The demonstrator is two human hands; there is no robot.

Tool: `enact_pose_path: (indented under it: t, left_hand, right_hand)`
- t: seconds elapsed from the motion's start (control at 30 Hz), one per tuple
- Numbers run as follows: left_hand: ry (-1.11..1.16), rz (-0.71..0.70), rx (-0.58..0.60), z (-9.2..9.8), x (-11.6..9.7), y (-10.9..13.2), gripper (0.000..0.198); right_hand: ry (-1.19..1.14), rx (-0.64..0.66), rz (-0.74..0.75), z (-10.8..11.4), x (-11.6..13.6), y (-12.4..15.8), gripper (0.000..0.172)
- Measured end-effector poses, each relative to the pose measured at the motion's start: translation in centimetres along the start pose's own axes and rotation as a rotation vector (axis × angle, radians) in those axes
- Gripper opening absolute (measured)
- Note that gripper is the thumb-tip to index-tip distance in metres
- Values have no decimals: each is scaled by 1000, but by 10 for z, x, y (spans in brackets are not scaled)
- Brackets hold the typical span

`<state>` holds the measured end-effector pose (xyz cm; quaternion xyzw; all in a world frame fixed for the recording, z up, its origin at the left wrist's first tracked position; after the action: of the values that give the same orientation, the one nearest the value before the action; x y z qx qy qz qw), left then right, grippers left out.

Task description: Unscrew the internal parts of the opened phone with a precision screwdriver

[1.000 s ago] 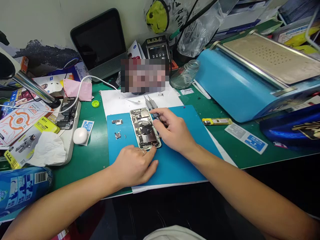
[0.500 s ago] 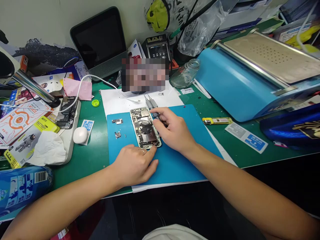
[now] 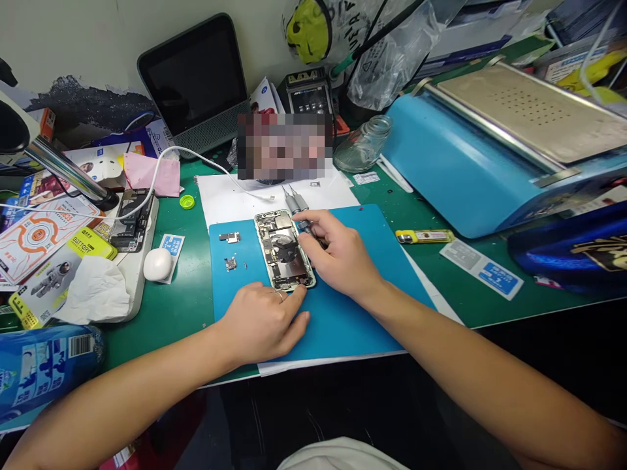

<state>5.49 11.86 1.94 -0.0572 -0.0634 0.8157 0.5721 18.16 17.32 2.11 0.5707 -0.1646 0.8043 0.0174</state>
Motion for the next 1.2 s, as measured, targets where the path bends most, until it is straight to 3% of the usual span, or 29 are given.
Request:
enact_pose_path:
  t: [1.2]
  left_hand:
    - [-8, 5, 38, -1, 0, -1, 40]
  right_hand:
    - [-9, 1, -17, -1, 1, 0, 27]
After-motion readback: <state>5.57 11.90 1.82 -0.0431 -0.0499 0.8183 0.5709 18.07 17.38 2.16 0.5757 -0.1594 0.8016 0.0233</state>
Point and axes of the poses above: each hand's wrist, its own y-axis away from the middle knuckle, its own z-axis out of the back of the hand, x = y × z, the point moved 10 cm from there along -y, towards the middle knuckle, and after that the axes turned 14 degrees about -y, right-handed, at the moved point
